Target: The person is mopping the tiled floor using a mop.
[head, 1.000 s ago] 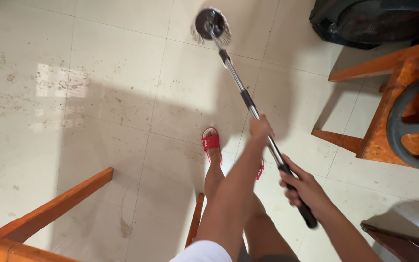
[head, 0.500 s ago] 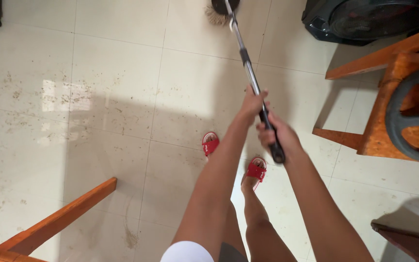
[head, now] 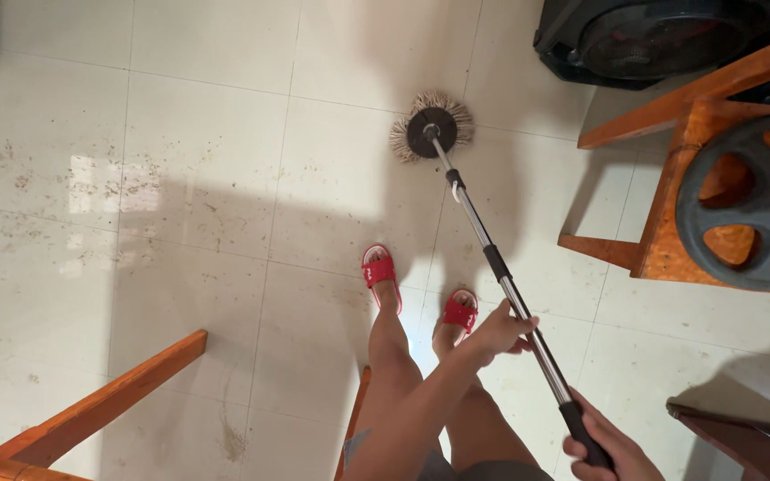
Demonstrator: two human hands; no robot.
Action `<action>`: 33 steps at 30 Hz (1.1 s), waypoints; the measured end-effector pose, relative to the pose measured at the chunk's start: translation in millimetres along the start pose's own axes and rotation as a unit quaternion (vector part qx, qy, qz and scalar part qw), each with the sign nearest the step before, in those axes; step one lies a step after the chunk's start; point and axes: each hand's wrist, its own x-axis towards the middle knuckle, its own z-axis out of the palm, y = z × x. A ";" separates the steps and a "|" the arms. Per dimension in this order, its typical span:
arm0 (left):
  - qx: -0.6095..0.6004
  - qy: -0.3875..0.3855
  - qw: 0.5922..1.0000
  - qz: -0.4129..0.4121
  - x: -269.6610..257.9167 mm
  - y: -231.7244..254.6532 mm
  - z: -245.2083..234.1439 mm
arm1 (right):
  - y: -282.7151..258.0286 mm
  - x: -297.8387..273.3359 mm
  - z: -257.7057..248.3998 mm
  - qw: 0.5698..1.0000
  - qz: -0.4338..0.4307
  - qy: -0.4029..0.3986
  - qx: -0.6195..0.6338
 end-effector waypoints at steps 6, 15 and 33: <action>0.074 0.124 0.989 0.026 60.2 47.8 -41.7 | -53.0 1.3 98.8 0.993 -0.102 0.000 -0.067; 0.194 0.330 0.912 0.146 82.2 153.5 -95.3 | -169.6 115.6 240.9 0.957 -0.231 -0.140 -0.107; -0.335 0.220 0.911 0.100 106.8 130.1 -42.5 | -102.5 16.8 160.2 0.885 -0.261 0.062 -0.381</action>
